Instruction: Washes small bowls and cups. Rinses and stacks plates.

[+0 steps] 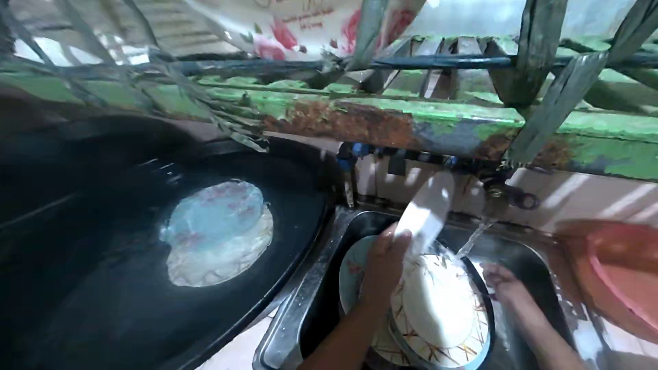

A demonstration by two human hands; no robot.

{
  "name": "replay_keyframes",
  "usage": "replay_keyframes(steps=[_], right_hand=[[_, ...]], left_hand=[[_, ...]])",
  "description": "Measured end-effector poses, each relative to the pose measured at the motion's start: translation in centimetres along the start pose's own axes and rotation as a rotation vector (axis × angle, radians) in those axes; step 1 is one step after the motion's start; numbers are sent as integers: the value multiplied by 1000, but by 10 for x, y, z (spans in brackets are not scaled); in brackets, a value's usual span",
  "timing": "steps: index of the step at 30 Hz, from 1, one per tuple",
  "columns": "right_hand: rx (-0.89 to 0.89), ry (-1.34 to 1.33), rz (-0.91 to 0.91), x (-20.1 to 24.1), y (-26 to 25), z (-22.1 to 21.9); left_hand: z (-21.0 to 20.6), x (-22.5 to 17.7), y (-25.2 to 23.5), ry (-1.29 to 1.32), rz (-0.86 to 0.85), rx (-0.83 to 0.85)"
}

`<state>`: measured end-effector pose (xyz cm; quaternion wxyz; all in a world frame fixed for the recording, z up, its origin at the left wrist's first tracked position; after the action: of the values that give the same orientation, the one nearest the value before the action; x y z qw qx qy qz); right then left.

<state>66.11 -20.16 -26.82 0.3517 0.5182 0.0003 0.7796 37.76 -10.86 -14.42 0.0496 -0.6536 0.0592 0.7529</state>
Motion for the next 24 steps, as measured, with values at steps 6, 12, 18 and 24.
replay_keyframes(steps=[6, 12, 18, 24], right_hand=[[110, 618, -11, -40, -12, -29], [9, 29, -135, -74, -4, 2], [-199, -459, -76, -80, 29, 26], [-233, -622, -56, -66, 53, 18]], left_hand=[[102, -112, 57, -603, -1093, -347], [145, -84, -9, -1033, -464, -343], [-23, 13, 19, -1030, -529, 357], [-116, 130, 14, -1026, -333, 689]])
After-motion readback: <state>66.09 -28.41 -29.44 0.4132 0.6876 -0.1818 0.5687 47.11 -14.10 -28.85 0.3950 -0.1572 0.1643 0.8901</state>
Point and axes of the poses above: each hand's wrist, its own y-axis away from the middle knuckle, its own z-axis out of the back of the hand, x = y × z, the point moved 9 cm from there along -y, towards the middle knuckle, and after that the axes turned 1 degree about -x, right-handed, at the moved point
